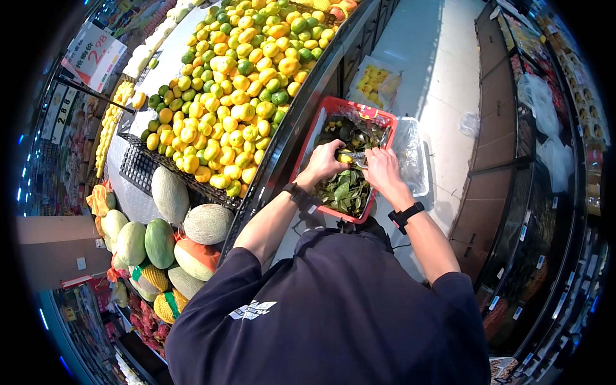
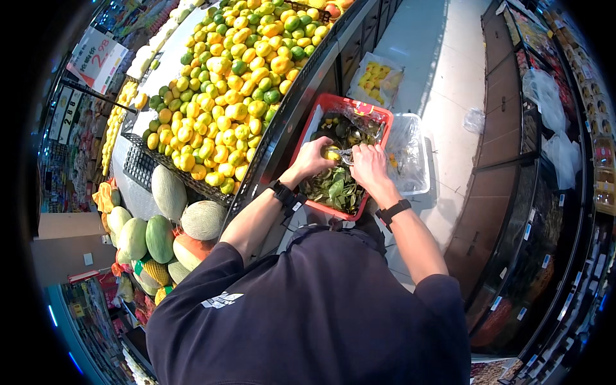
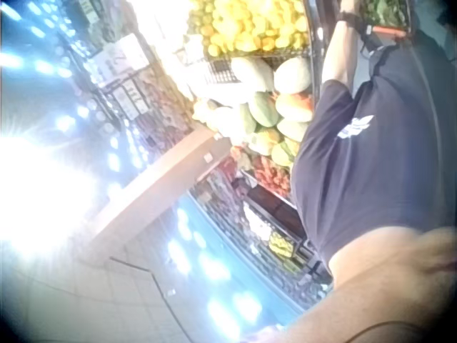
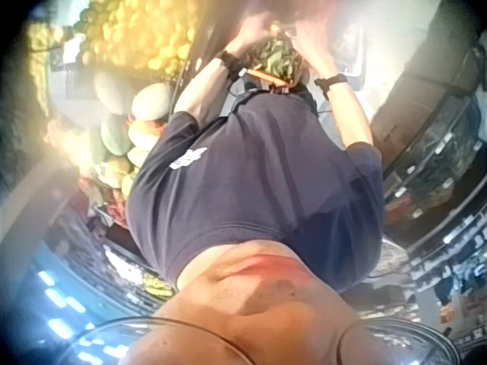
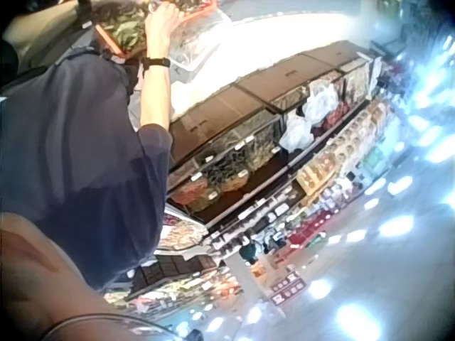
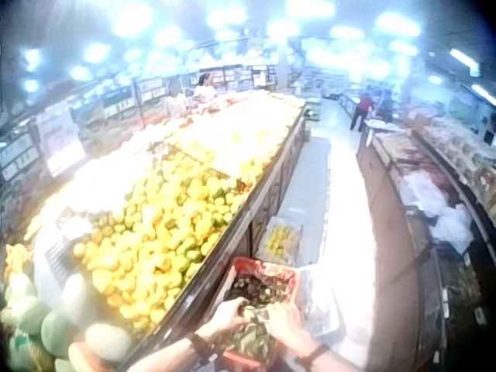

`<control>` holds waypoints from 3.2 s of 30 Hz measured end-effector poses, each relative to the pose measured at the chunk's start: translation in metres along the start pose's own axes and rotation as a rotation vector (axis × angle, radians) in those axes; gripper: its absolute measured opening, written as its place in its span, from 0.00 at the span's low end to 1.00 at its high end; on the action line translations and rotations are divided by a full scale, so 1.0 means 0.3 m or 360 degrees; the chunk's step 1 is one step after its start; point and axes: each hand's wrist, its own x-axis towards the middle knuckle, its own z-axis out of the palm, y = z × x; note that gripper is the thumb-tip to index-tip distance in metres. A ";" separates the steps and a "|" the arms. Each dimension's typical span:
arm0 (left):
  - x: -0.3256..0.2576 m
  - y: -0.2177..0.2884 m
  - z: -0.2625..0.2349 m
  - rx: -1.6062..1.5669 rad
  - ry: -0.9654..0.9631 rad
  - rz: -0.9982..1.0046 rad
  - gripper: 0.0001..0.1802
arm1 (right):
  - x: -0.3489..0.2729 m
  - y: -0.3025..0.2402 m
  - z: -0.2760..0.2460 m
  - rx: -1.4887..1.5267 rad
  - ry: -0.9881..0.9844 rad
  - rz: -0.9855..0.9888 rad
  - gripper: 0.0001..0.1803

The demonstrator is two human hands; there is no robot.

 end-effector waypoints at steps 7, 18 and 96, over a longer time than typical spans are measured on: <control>-0.005 -0.083 0.014 0.0022 -0.0004 -0.0049 0.34 | -0.013 -0.032 0.060 0.0164 -0.0175 0.0330 0.12; -0.023 -0.170 0.054 -0.2263 -0.0146 -0.0891 0.12 | -0.209 0.083 0.246 0.0915 -0.0058 0.1215 0.16; -0.058 -0.721 -1.045 0.1109 0.0721 -0.0880 0.24 | -0.924 0.152 0.476 0.1315 -0.0017 0.2125 0.14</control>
